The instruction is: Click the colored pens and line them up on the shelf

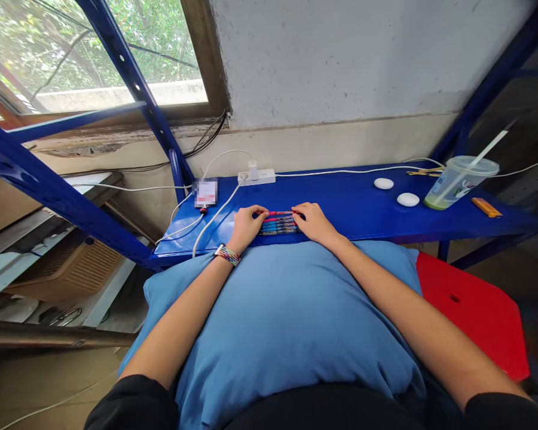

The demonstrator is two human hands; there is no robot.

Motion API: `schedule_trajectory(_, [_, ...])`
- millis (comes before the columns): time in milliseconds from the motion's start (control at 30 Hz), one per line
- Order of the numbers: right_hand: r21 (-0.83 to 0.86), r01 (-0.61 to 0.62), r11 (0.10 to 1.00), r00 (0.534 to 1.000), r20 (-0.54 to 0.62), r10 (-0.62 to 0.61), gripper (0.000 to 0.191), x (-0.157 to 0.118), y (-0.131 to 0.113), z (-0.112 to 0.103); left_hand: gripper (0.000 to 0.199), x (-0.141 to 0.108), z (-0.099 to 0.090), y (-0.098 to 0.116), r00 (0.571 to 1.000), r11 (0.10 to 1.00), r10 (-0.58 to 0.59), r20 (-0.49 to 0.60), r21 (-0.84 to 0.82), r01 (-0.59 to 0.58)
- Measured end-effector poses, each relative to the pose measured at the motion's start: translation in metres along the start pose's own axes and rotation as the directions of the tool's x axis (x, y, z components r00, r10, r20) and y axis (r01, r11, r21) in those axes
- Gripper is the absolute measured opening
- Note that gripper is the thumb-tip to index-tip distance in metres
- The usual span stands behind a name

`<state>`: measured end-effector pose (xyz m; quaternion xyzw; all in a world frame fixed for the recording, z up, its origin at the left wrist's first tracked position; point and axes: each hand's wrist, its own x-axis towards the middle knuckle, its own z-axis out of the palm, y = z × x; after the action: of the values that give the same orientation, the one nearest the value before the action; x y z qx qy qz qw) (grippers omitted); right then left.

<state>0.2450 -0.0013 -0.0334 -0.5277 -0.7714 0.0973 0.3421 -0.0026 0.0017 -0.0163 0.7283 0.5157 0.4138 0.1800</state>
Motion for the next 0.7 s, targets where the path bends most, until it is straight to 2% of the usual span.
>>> schedule_trajectory(233, [-0.040,-0.025,0.999,0.999,0.042,0.026,0.037,-0.003,-0.002,0.002,0.020,0.001,0.003,-0.004,0.999,0.992,-0.037,-0.003,0.122,0.037])
schedule_trajectory(500, [-0.017,-0.035,0.999,0.999,0.034,0.036,0.038,-0.007,-0.004,0.003,0.029,-0.002,0.002,0.003,0.998,0.973,-0.055,0.035,0.226,0.046])
schedule_trajectory(600, [0.065,-0.077,0.995,0.997,-0.023,0.079,0.042,-0.004,-0.004,0.003,0.030,-0.004,0.001,0.006,0.998,0.983,-0.061,0.000,0.175,0.060])
schedule_trajectory(700, [0.249,-0.155,0.956,0.976,-0.112,0.187,0.044,0.002,-0.005,0.003,0.036,-0.004,0.002,0.006,0.996,0.996,-0.082,-0.045,-0.022,0.081])
